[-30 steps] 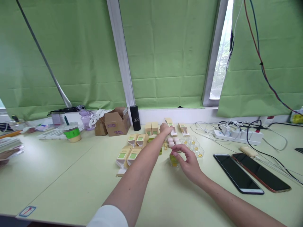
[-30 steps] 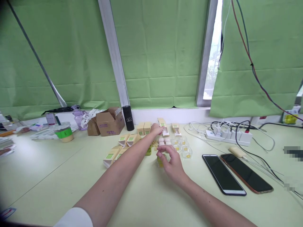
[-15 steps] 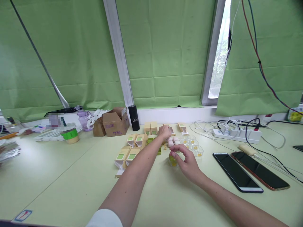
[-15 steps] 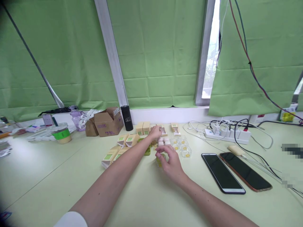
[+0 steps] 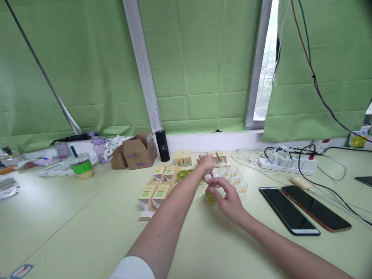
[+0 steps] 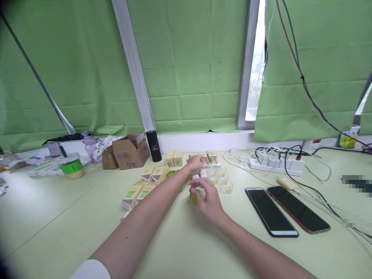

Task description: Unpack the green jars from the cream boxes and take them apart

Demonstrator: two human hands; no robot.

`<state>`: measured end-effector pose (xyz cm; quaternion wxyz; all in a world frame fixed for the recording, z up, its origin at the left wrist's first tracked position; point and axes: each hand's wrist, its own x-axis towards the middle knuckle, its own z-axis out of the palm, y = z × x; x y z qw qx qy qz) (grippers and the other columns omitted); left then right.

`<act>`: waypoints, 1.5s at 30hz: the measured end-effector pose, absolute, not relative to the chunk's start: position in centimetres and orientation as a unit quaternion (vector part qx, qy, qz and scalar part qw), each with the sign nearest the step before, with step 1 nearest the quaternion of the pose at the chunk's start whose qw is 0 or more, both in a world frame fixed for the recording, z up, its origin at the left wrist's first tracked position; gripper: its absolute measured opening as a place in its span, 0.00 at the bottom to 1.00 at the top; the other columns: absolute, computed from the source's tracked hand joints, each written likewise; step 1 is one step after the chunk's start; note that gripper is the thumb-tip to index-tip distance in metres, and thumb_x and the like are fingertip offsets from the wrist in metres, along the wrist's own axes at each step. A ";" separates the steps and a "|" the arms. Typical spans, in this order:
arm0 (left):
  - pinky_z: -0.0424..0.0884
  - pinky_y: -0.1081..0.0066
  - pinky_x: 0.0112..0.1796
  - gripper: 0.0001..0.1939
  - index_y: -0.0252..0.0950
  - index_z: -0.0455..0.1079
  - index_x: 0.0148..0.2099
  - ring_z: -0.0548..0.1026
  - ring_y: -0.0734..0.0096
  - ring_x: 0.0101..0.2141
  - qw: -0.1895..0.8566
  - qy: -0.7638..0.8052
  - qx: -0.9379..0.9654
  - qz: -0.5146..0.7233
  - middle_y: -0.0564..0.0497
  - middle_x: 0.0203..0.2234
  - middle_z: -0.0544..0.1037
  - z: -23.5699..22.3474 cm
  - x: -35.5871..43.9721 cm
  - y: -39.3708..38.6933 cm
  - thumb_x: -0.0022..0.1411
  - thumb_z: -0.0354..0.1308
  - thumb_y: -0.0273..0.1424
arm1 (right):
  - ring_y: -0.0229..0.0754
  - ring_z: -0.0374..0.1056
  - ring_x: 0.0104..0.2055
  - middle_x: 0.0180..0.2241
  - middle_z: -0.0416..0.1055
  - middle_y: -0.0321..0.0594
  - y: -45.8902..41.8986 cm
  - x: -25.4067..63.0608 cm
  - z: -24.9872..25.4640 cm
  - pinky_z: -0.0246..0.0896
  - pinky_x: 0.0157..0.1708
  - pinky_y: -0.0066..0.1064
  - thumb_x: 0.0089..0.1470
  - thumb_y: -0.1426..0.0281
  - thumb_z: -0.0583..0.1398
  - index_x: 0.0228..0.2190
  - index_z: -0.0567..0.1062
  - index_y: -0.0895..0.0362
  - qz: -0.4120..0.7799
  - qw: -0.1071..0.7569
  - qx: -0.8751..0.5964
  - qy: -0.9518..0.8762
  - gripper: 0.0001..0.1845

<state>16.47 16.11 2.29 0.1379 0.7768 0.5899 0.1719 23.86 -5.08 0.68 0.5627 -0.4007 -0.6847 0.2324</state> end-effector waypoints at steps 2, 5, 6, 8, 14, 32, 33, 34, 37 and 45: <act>0.63 0.54 0.56 0.24 0.44 0.73 0.57 0.63 0.44 0.61 0.141 0.586 0.780 0.170 0.45 0.56 0.78 2.4 16.7 16.0 0.58 0.61 0.34 | 0.49 0.71 0.46 0.39 0.77 0.40 -5.0 23.9 0.6 0.63 0.50 0.42 0.63 0.63 0.59 0.42 0.78 0.51 0.228 0.561 -0.402 -0.687 0.10; 0.62 0.52 0.56 0.24 0.42 0.72 0.58 0.62 0.42 0.61 0.147 0.579 0.784 0.168 0.43 0.56 0.77 2.8 16.9 15.6 0.58 0.60 0.35 | 0.49 0.71 0.46 0.39 0.77 0.40 -5.0 23.9 0.6 0.63 0.50 0.42 0.63 0.62 0.59 0.42 0.78 0.50 0.223 0.556 -0.404 -0.691 0.10; 0.62 0.51 0.56 0.25 0.41 0.71 0.59 0.62 0.41 0.61 0.148 0.578 0.785 0.168 0.42 0.56 0.77 2.9 16.9 15.4 0.58 0.60 0.35 | 0.50 0.71 0.46 0.39 0.77 0.41 -5.0 23.9 0.6 0.63 0.50 0.42 0.63 0.62 0.59 0.42 0.78 0.50 0.223 0.555 -0.404 -0.692 0.10; 0.62 0.50 0.56 0.27 0.41 0.70 0.60 0.62 0.40 0.61 0.150 0.577 0.785 0.170 0.41 0.56 0.77 3.1 16.7 15.0 0.58 0.60 0.35 | 0.50 0.71 0.46 0.39 0.77 0.41 -5.0 23.9 0.6 0.63 0.50 0.43 0.63 0.62 0.59 0.42 0.78 0.50 0.224 0.554 -0.405 -0.692 0.10; 0.61 0.48 0.57 0.30 0.42 0.65 0.65 0.61 0.40 0.63 0.144 0.571 0.784 0.196 0.41 0.57 0.77 4.6 15.1 13.7 0.60 0.59 0.35 | 0.50 0.71 0.46 0.39 0.77 0.41 -5.2 24.1 0.9 0.62 0.50 0.44 0.63 0.62 0.59 0.41 0.78 0.51 0.224 0.569 -0.412 -0.676 0.10; 0.66 0.55 0.54 0.30 0.48 0.71 0.59 0.68 0.47 0.56 0.163 0.408 0.861 0.256 0.46 0.50 0.77 3.3 6.2 -4.7 0.54 0.60 0.26 | 0.43 0.69 0.32 0.30 0.75 0.38 -3.0 25.2 -0.5 0.66 0.36 0.37 0.58 0.57 0.61 0.41 0.75 0.55 0.307 0.617 -0.445 -0.571 0.16; 0.66 0.55 0.53 0.27 0.49 0.72 0.57 0.68 0.47 0.55 0.168 0.406 0.859 0.264 0.46 0.48 0.78 2.9 6.2 -4.9 0.54 0.61 0.26 | 0.43 0.69 0.32 0.31 0.75 0.38 -3.0 25.0 -0.7 0.67 0.35 0.37 0.58 0.57 0.62 0.41 0.75 0.55 0.306 0.611 -0.446 -0.578 0.16; 0.66 0.55 0.53 0.25 0.50 0.73 0.55 0.68 0.47 0.54 0.175 0.405 0.855 0.273 0.46 0.47 0.79 2.6 6.2 -5.0 0.55 0.61 0.27 | 0.43 0.69 0.32 0.32 0.75 0.38 -2.9 24.9 -1.0 0.67 0.35 0.37 0.58 0.56 0.62 0.42 0.75 0.55 0.304 0.607 -0.447 -0.583 0.17; 0.67 0.54 0.54 0.20 0.49 0.75 0.52 0.69 0.48 0.53 0.196 0.416 0.835 0.302 0.46 0.46 0.78 1.9 6.1 -4.8 0.57 0.64 0.29 | 0.43 0.69 0.33 0.35 0.75 0.40 -2.7 24.7 -1.5 0.68 0.36 0.37 0.58 0.55 0.62 0.42 0.76 0.55 0.296 0.597 -0.450 -0.594 0.18; 0.72 0.56 0.55 0.24 0.44 0.74 0.60 0.72 0.54 0.53 0.296 0.453 0.737 0.405 0.42 0.50 0.71 2.0 4.3 -3.4 0.62 0.65 0.39 | 0.45 0.69 0.39 0.40 0.74 0.43 -3.5 24.1 -0.7 0.68 0.28 0.32 0.54 0.49 0.65 0.44 0.76 0.54 0.383 0.601 -0.413 -0.567 0.24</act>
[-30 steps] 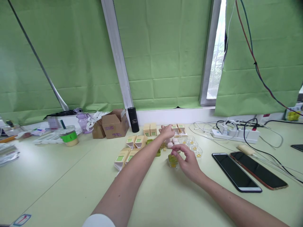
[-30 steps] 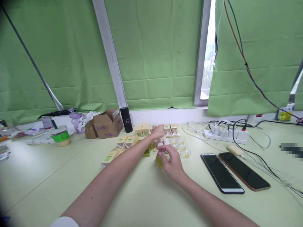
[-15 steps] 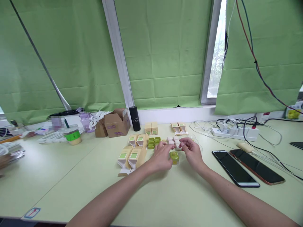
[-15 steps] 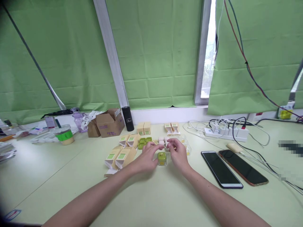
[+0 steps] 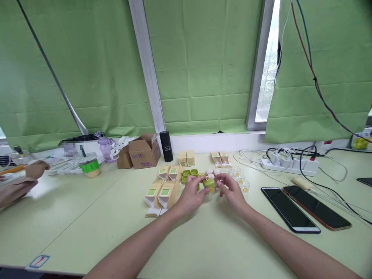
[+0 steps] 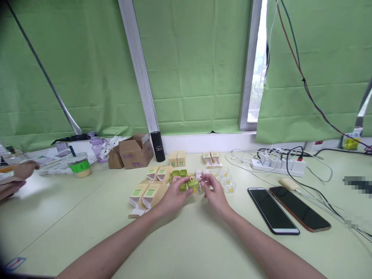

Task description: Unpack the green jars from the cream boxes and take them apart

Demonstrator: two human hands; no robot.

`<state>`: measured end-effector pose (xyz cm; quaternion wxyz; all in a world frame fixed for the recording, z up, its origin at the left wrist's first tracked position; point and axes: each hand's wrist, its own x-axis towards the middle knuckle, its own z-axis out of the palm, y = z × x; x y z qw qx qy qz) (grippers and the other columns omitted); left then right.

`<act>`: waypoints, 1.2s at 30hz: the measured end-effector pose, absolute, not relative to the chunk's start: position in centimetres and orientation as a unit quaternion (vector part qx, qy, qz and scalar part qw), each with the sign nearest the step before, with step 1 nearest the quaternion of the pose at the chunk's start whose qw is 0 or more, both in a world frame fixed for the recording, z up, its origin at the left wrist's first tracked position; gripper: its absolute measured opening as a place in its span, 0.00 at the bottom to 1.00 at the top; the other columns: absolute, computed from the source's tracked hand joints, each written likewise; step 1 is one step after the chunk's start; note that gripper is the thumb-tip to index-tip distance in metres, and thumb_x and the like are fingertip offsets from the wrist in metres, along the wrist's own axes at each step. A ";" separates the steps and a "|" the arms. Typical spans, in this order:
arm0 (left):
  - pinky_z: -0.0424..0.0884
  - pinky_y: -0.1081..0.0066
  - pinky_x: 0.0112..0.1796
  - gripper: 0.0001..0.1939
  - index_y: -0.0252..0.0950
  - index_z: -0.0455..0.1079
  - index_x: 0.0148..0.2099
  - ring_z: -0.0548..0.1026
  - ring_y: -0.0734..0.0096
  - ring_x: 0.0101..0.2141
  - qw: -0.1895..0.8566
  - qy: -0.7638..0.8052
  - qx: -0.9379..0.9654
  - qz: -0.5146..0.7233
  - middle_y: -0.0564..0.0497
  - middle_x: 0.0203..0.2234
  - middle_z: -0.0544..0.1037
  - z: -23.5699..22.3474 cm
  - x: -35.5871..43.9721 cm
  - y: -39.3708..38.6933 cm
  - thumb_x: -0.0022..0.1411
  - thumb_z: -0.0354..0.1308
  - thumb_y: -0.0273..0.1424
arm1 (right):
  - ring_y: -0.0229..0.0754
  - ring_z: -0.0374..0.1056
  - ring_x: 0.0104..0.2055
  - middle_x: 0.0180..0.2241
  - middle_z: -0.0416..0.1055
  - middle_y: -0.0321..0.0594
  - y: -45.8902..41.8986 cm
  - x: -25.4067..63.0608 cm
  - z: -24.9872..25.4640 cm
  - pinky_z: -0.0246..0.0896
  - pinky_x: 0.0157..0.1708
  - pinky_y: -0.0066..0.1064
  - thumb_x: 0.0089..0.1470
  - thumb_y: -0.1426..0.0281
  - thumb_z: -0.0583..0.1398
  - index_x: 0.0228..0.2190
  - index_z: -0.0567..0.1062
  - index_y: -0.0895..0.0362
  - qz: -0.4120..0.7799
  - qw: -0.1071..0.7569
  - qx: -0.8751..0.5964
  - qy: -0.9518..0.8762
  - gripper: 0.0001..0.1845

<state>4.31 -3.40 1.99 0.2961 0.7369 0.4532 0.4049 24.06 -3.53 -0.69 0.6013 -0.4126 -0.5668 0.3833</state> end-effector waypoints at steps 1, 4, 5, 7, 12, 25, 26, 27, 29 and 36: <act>0.73 0.57 0.54 0.24 0.44 0.74 0.60 0.72 0.55 0.52 0.306 0.447 0.731 0.415 0.42 0.50 0.71 2.2 4.2 -3.3 0.63 0.65 0.41 | 0.46 0.70 0.40 0.41 0.74 0.43 -3.8 23.8 -0.5 0.69 0.28 0.33 0.53 0.48 0.66 0.44 0.76 0.54 0.418 0.600 -0.393 -0.558 0.25; 0.73 0.58 0.53 0.24 0.43 0.75 0.59 0.72 0.55 0.53 0.309 0.434 0.724 0.438 0.43 0.49 0.71 2.6 4.0 -3.2 0.63 0.65 0.44 | 0.49 0.72 0.44 0.43 0.75 0.44 -4.6 23.2 0.2 0.74 0.32 0.37 0.51 0.49 0.68 0.46 0.76 0.53 0.520 0.580 -0.330 -0.533 0.27; 0.73 0.58 0.54 0.24 0.43 0.75 0.59 0.72 0.56 0.53 0.302 0.436 0.722 0.443 0.43 0.49 0.70 2.6 4.0 -3.2 0.63 0.65 0.45 | 0.49 0.72 0.45 0.44 0.76 0.45 -4.8 23.0 0.4 0.75 0.33 0.38 0.50 0.50 0.69 0.46 0.76 0.53 0.545 0.572 -0.314 -0.526 0.27; 0.71 0.58 0.56 0.24 0.43 0.76 0.58 0.72 0.57 0.53 0.287 0.446 0.718 0.452 0.44 0.50 0.70 2.6 4.1 -3.3 0.63 0.65 0.45 | 0.50 0.73 0.46 0.44 0.77 0.46 -5.2 22.7 0.7 0.75 0.35 0.39 0.49 0.51 0.71 0.46 0.77 0.53 0.576 0.561 -0.294 -0.517 0.27; 0.71 0.58 0.57 0.22 0.42 0.76 0.57 0.72 0.56 0.54 0.285 0.437 0.712 0.470 0.43 0.50 0.70 2.1 4.1 -3.4 0.66 0.60 0.46 | 0.51 0.75 0.45 0.45 0.78 0.47 -5.3 22.7 0.7 0.74 0.38 0.42 0.51 0.53 0.70 0.43 0.79 0.54 0.613 0.557 -0.276 -0.487 0.23; 0.68 0.56 0.59 0.18 0.43 0.75 0.59 0.74 0.57 0.54 0.334 0.389 0.700 0.497 0.44 0.51 0.76 0.9 4.2 -4.0 0.69 0.58 0.38 | 0.51 0.78 0.40 0.36 0.82 0.50 -4.1 23.2 -0.5 0.72 0.44 0.45 0.59 0.54 0.63 0.37 0.82 0.59 0.683 0.553 -0.252 -0.404 0.20; 0.68 0.56 0.59 0.18 0.43 0.75 0.59 0.74 0.57 0.54 0.335 0.389 0.699 0.497 0.44 0.51 0.76 0.8 4.2 -3.9 0.69 0.58 0.37 | 0.51 0.78 0.40 0.37 0.82 0.50 -4.2 23.2 -0.5 0.72 0.44 0.44 0.60 0.54 0.63 0.37 0.82 0.59 0.684 0.553 -0.253 -0.403 0.20; 0.68 0.56 0.59 0.18 0.43 0.75 0.58 0.74 0.57 0.54 0.337 0.389 0.697 0.500 0.44 0.51 0.76 0.7 4.2 -3.9 0.69 0.58 0.37 | 0.50 0.78 0.40 0.36 0.82 0.50 -4.2 23.2 -0.4 0.72 0.44 0.43 0.60 0.54 0.63 0.37 0.82 0.59 0.684 0.553 -0.252 -0.404 0.20; 0.68 0.56 0.59 0.18 0.43 0.75 0.58 0.73 0.57 0.55 0.342 0.387 0.692 0.505 0.44 0.51 0.75 0.5 4.2 -3.8 0.68 0.59 0.37 | 0.49 0.78 0.40 0.37 0.82 0.48 -4.3 23.2 -0.3 0.73 0.43 0.42 0.59 0.54 0.64 0.38 0.82 0.58 0.684 0.555 -0.249 -0.402 0.19; 0.66 0.55 0.59 0.19 0.41 0.76 0.58 0.72 0.56 0.55 0.347 0.391 0.678 0.517 0.42 0.52 0.74 0.1 4.1 -3.5 0.67 0.61 0.38 | 0.46 0.78 0.39 0.41 0.81 0.42 -4.7 23.2 0.7 0.76 0.41 0.41 0.50 0.60 0.73 0.40 0.81 0.55 0.680 0.573 -0.243 -0.388 0.18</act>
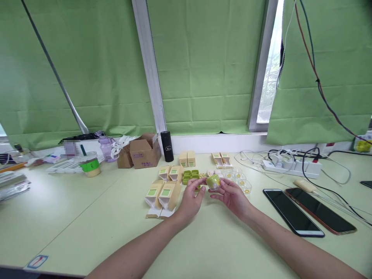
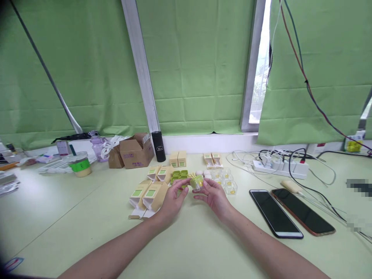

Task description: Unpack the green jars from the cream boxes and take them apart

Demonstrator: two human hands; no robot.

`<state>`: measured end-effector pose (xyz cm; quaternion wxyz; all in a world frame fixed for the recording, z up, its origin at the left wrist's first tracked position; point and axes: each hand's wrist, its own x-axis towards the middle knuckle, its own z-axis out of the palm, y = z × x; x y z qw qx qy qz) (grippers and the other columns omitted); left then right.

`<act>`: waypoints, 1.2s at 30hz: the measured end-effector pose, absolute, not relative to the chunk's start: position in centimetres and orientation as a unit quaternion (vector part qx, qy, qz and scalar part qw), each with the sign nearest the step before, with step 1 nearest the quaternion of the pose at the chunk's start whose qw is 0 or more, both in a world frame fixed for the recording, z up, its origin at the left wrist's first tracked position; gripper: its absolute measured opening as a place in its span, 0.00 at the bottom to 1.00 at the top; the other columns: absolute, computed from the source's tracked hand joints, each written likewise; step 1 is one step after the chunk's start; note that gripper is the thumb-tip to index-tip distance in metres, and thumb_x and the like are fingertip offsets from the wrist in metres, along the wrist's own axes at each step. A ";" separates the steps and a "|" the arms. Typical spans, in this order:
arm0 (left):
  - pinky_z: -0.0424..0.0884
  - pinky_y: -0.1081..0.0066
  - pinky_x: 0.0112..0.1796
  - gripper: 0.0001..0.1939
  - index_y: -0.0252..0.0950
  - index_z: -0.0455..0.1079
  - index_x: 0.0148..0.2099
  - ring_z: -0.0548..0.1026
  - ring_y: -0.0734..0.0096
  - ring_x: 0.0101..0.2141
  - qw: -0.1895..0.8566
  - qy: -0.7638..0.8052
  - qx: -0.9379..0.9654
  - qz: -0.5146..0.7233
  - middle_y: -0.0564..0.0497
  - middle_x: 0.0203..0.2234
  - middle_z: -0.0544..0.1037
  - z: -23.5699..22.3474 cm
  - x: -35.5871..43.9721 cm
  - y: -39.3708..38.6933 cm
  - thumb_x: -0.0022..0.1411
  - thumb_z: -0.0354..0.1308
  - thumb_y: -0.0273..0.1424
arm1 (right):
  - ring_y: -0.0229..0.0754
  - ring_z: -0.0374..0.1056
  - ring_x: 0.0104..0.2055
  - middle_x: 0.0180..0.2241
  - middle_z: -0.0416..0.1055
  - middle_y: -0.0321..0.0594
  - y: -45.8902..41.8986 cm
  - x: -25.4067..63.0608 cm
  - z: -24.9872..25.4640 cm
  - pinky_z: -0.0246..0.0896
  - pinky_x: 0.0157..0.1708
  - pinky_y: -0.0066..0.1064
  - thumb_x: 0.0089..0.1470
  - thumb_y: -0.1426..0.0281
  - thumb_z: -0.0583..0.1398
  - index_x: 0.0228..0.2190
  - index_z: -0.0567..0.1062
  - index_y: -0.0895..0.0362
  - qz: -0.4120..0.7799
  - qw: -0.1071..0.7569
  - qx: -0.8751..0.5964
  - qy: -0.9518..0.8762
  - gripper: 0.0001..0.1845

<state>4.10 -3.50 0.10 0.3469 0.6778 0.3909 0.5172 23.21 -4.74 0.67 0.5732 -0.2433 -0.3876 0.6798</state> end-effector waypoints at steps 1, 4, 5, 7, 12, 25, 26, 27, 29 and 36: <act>0.66 0.55 0.58 0.19 0.40 0.77 0.57 0.73 0.56 0.54 0.343 0.391 0.677 0.521 0.42 0.51 0.74 0.2 4.1 -3.5 0.67 0.61 0.39 | 0.46 0.78 0.39 0.40 0.81 0.41 -4.8 23.2 0.8 0.76 0.41 0.41 0.49 0.60 0.74 0.40 0.80 0.54 0.677 0.576 -0.246 -0.386 0.18; 0.68 0.56 0.56 0.19 0.40 0.77 0.56 0.74 0.55 0.53 0.332 0.392 0.672 0.533 0.41 0.50 0.75 0.4 4.1 -3.5 0.67 0.61 0.40 | 0.47 0.78 0.40 0.41 0.80 0.40 -5.1 23.0 0.9 0.76 0.41 0.43 0.46 0.60 0.75 0.41 0.79 0.53 0.660 0.587 -0.261 -0.389 0.22; 0.69 0.56 0.56 0.19 0.39 0.77 0.56 0.74 0.55 0.53 0.328 0.393 0.671 0.535 0.41 0.50 0.75 0.5 4.1 -3.5 0.67 0.61 0.40 | 0.48 0.77 0.41 0.41 0.79 0.41 -5.1 23.0 0.9 0.76 0.42 0.44 0.45 0.59 0.76 0.42 0.79 0.53 0.652 0.592 -0.266 -0.393 0.23; 0.69 0.56 0.55 0.18 0.39 0.77 0.55 0.74 0.55 0.53 0.324 0.396 0.672 0.536 0.41 0.50 0.75 0.6 4.1 -3.5 0.67 0.61 0.39 | 0.49 0.76 0.44 0.43 0.78 0.42 -5.1 22.9 0.9 0.76 0.44 0.46 0.44 0.59 0.76 0.42 0.79 0.53 0.628 0.603 -0.275 -0.408 0.25; 0.71 0.57 0.53 0.16 0.38 0.79 0.52 0.76 0.56 0.51 0.323 0.393 0.664 0.548 0.40 0.48 0.77 0.5 4.2 -3.2 0.66 0.62 0.39 | 0.48 0.74 0.46 0.49 0.74 0.42 -4.5 23.0 0.3 0.73 0.49 0.48 0.40 0.59 0.77 0.44 0.78 0.52 0.546 0.629 -0.312 -0.457 0.29; 0.73 0.61 0.48 0.09 0.39 0.80 0.45 0.76 0.60 0.45 0.333 0.404 0.637 0.566 0.44 0.45 0.78 0.8 4.1 -3.1 0.62 0.65 0.33 | 0.52 0.66 0.60 0.54 0.71 0.42 -4.8 22.3 -0.4 0.72 0.51 0.43 0.44 0.66 0.75 0.48 0.73 0.45 0.444 0.644 -0.299 -0.547 0.29; 0.72 0.61 0.48 0.09 0.39 0.81 0.44 0.76 0.61 0.45 0.328 0.408 0.636 0.567 0.44 0.45 0.78 0.9 4.1 -3.2 0.61 0.65 0.32 | 0.52 0.65 0.60 0.54 0.70 0.42 -4.9 22.4 -0.4 0.73 0.50 0.43 0.45 0.65 0.75 0.48 0.73 0.45 0.447 0.641 -0.294 -0.550 0.29; 0.72 0.61 0.47 0.09 0.39 0.81 0.43 0.76 0.61 0.44 0.322 0.411 0.635 0.569 0.44 0.44 0.77 1.0 4.1 -3.2 0.61 0.66 0.32 | 0.52 0.66 0.60 0.54 0.70 0.43 -4.9 22.4 -0.4 0.73 0.49 0.42 0.46 0.65 0.74 0.48 0.73 0.45 0.451 0.638 -0.290 -0.553 0.28; 0.72 0.62 0.47 0.08 0.39 0.81 0.42 0.75 0.61 0.45 0.309 0.411 0.635 0.576 0.44 0.44 0.77 1.1 4.1 -3.3 0.60 0.67 0.33 | 0.51 0.67 0.58 0.55 0.69 0.44 -4.8 22.5 -0.5 0.73 0.47 0.40 0.48 0.63 0.74 0.49 0.73 0.45 0.459 0.630 -0.284 -0.558 0.27; 0.71 0.62 0.47 0.04 0.38 0.77 0.35 0.75 0.59 0.47 0.296 0.384 0.651 0.584 0.45 0.40 0.79 1.4 4.2 -3.7 0.63 0.64 0.32 | 0.47 0.70 0.51 0.53 0.67 0.43 -4.6 22.6 -1.1 0.73 0.45 0.38 0.53 0.61 0.71 0.51 0.71 0.46 0.471 0.599 -0.285 -0.582 0.26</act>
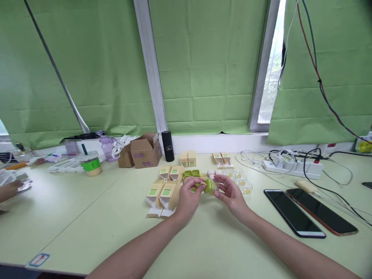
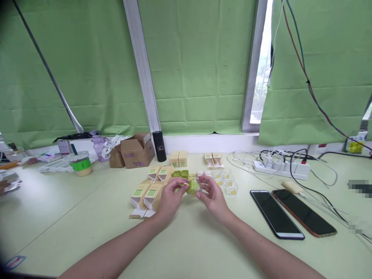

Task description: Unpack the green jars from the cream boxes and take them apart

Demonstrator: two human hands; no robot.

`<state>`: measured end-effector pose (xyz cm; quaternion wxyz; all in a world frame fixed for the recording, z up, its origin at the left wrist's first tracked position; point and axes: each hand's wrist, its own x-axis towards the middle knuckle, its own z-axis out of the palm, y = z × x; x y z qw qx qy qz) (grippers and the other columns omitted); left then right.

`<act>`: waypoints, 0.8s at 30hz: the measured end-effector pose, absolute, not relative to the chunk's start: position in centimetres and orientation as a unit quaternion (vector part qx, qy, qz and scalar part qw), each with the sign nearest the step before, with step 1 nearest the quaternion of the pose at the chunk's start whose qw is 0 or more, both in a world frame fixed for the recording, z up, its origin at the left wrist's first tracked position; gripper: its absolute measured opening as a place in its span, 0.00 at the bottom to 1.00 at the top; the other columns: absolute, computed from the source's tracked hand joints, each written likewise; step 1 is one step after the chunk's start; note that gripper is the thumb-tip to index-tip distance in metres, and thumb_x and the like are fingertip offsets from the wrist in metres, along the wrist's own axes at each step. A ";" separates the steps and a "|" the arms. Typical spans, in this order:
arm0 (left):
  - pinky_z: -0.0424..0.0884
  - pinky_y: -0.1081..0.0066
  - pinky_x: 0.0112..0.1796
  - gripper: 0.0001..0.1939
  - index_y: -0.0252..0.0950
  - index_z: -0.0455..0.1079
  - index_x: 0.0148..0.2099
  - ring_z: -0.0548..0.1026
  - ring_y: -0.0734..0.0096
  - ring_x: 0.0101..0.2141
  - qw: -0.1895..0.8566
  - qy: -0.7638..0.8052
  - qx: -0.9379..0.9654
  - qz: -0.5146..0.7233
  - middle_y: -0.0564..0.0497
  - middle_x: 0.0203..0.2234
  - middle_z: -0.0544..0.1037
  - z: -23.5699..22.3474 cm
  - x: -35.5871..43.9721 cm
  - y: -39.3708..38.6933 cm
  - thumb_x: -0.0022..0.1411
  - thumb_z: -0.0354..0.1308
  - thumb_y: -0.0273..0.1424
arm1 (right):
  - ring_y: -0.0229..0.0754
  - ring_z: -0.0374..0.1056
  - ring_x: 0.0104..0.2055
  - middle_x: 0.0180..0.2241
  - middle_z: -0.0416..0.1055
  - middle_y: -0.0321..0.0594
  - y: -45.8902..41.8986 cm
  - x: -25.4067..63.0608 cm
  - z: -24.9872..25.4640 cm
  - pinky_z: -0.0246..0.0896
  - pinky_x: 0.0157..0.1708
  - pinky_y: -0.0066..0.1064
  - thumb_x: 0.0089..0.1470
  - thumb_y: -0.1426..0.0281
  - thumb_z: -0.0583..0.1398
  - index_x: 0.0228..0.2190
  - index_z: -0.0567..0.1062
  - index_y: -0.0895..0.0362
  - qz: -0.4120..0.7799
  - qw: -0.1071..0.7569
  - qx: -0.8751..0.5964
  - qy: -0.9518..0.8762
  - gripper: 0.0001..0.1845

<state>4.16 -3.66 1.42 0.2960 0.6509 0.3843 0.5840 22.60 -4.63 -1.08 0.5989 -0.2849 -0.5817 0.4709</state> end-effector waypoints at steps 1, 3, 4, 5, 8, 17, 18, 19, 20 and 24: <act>0.71 0.62 0.47 0.04 0.38 0.76 0.35 0.75 0.59 0.47 0.289 0.388 0.654 0.582 0.45 0.40 0.79 1.3 4.2 -3.7 0.64 0.63 0.32 | 0.46 0.70 0.51 0.53 0.67 0.43 -4.7 22.6 -1.1 0.73 0.46 0.38 0.53 0.62 0.71 0.51 0.71 0.46 0.473 0.592 -0.287 -0.587 0.26; 0.71 0.61 0.48 0.05 0.38 0.73 0.36 0.75 0.60 0.47 0.264 0.396 0.667 0.573 0.46 0.42 0.78 1.2 4.2 -3.9 0.66 0.61 0.32 | 0.47 0.71 0.51 0.55 0.66 0.43 -4.9 22.5 -1.0 0.72 0.48 0.40 0.54 0.63 0.70 0.52 0.69 0.46 0.476 0.572 -0.290 -0.603 0.26; 0.71 0.60 0.48 0.05 0.39 0.72 0.36 0.74 0.60 0.47 0.248 0.398 0.679 0.565 0.46 0.42 0.77 1.2 4.2 -4.1 0.67 0.59 0.31 | 0.47 0.71 0.52 0.56 0.66 0.43 -5.0 22.4 -1.0 0.72 0.49 0.41 0.54 0.64 0.69 0.52 0.69 0.46 0.472 0.560 -0.295 -0.614 0.26; 0.70 0.59 0.49 0.05 0.39 0.71 0.36 0.74 0.59 0.48 0.230 0.395 0.697 0.553 0.46 0.42 0.77 1.1 4.1 -4.2 0.67 0.58 0.30 | 0.48 0.71 0.53 0.57 0.66 0.43 -5.1 22.4 -1.0 0.72 0.51 0.42 0.54 0.65 0.69 0.53 0.69 0.46 0.464 0.549 -0.303 -0.626 0.26; 0.70 0.57 0.49 0.05 0.40 0.69 0.37 0.72 0.57 0.49 0.170 0.377 0.764 0.496 0.46 0.43 0.77 1.3 4.0 -4.7 0.68 0.55 0.27 | 0.48 0.71 0.54 0.57 0.67 0.42 -5.2 22.3 -1.2 0.70 0.54 0.45 0.53 0.69 0.67 0.53 0.69 0.46 0.424 0.519 -0.343 -0.658 0.26; 0.70 0.59 0.43 0.09 0.40 0.68 0.40 0.72 0.57 0.46 0.086 0.357 0.812 0.453 0.46 0.42 0.77 1.7 3.6 -4.8 0.68 0.51 0.22 | 0.48 0.74 0.50 0.55 0.73 0.42 -5.2 22.2 -1.4 0.71 0.54 0.46 0.53 0.68 0.67 0.54 0.71 0.48 0.371 0.511 -0.368 -0.683 0.26; 0.70 0.59 0.44 0.08 0.40 0.68 0.40 0.72 0.56 0.46 0.084 0.359 0.810 0.455 0.46 0.42 0.78 1.6 3.6 -4.8 0.68 0.51 0.22 | 0.48 0.73 0.52 0.55 0.72 0.42 -5.3 22.2 -1.3 0.70 0.54 0.46 0.54 0.68 0.67 0.55 0.71 0.48 0.365 0.512 -0.370 -0.684 0.27; 0.69 0.58 0.44 0.08 0.41 0.68 0.40 0.72 0.56 0.47 0.080 0.362 0.808 0.458 0.46 0.42 0.78 1.6 3.6 -4.8 0.69 0.51 0.23 | 0.49 0.72 0.54 0.56 0.72 0.42 -5.3 22.3 -1.2 0.70 0.55 0.46 0.54 0.68 0.67 0.55 0.71 0.47 0.356 0.513 -0.372 -0.687 0.27; 0.69 0.58 0.45 0.08 0.41 0.68 0.39 0.72 0.56 0.47 0.077 0.363 0.806 0.461 0.46 0.42 0.78 1.6 3.6 -4.9 0.69 0.51 0.24 | 0.50 0.71 0.56 0.57 0.72 0.42 -5.2 22.3 -1.2 0.69 0.56 0.47 0.54 0.67 0.67 0.56 0.71 0.47 0.344 0.515 -0.372 -0.691 0.28; 0.69 0.57 0.48 0.08 0.40 0.68 0.37 0.73 0.57 0.48 0.091 0.361 0.783 0.498 0.46 0.43 0.79 1.8 3.6 -5.1 0.71 0.52 0.28 | 0.52 0.67 0.60 0.58 0.70 0.43 -5.0 22.8 -1.1 0.69 0.54 0.47 0.55 0.67 0.67 0.57 0.71 0.45 0.271 0.529 -0.381 -0.709 0.28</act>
